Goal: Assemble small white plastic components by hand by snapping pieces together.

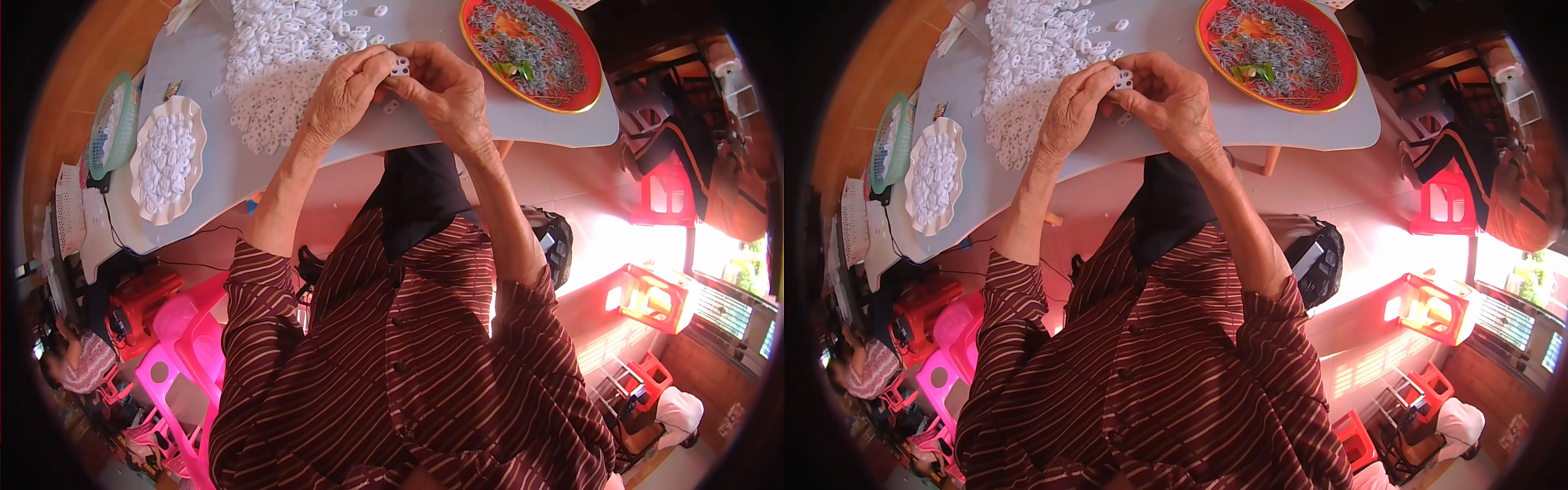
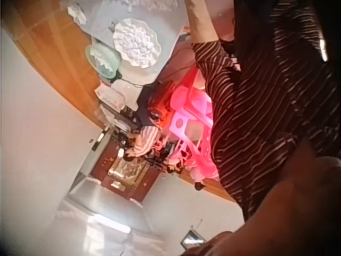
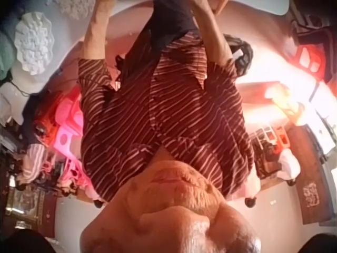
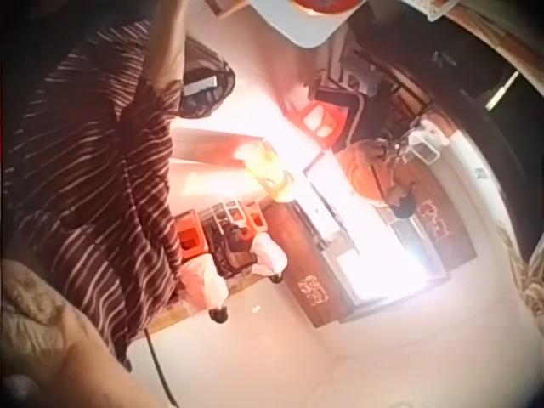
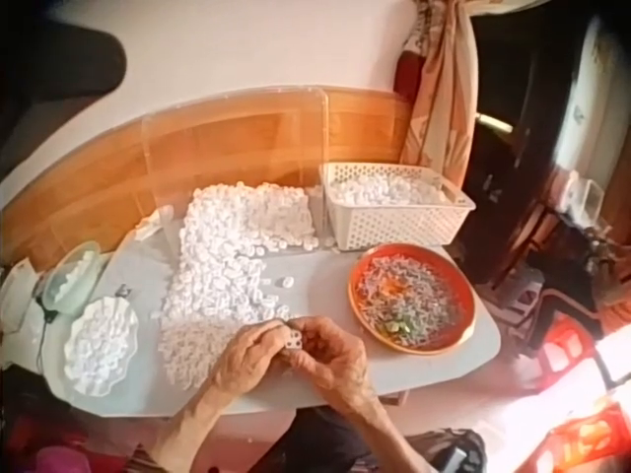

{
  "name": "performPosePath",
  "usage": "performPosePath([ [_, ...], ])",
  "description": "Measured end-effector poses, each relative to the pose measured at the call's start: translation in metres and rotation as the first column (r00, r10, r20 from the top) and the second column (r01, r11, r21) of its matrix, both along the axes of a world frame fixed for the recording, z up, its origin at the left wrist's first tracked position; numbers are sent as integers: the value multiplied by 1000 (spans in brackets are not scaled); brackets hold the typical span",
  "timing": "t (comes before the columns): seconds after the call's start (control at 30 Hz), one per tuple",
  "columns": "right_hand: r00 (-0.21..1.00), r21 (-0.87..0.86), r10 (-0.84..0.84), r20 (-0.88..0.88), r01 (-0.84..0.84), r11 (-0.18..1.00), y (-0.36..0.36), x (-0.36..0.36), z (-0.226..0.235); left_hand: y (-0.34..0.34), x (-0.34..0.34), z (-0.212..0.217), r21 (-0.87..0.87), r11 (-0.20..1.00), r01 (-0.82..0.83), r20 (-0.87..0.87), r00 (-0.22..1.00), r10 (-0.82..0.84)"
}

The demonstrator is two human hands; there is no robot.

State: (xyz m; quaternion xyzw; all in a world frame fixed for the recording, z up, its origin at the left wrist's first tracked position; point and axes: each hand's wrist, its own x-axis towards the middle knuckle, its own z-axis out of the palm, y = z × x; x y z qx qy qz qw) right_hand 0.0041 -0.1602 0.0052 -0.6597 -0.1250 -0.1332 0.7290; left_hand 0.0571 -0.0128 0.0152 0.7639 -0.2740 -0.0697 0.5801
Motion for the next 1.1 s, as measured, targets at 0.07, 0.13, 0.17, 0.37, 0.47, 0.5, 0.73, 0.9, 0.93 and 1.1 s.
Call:
performPosePath([
  [0.07,1000,9,15,-5,-15,1000,0,0,-1,1,0,0,16,1000,4,-17,1000,-4],
  [0.13,1000,16,30,-8,-30,999,-1,1,-2,1,2,-4,0,1000,27,21,999,-27],
  [0.17,999,-7,32,-13,-32,999,-2,2,-2,1,2,-5,1,1000,25,22,999,-25],
  [0.37,1000,-88,-10,-6,10,996,-3,2,-5,1,3,-3,29,999,46,24,999,-46],
  [0.47,999,-162,-53,4,53,985,-2,1,-5,0,4,-6,12,998,58,81,995,-59],
  [0.5,997,-208,-74,-7,71,976,-2,1,-3,0,5,-7,7,998,65,72,995,-66],
  [0.73,998,-221,-61,-10,57,974,-3,0,4,2,8,-10,15,994,106,86,991,-107],
  [0.9,1000,-74,6,-22,-8,997,-3,-1,-1,2,1,-4,25,996,83,60,995,-85],
  [0.93,1000,-71,10,-27,-12,997,-3,-1,-1,2,0,-1,32,996,81,11,997,-82],
  [1.1,998,49,60,-34,-59,997,-2,-4,4,2,-4,0,42,998,54,-14,999,-53],
])
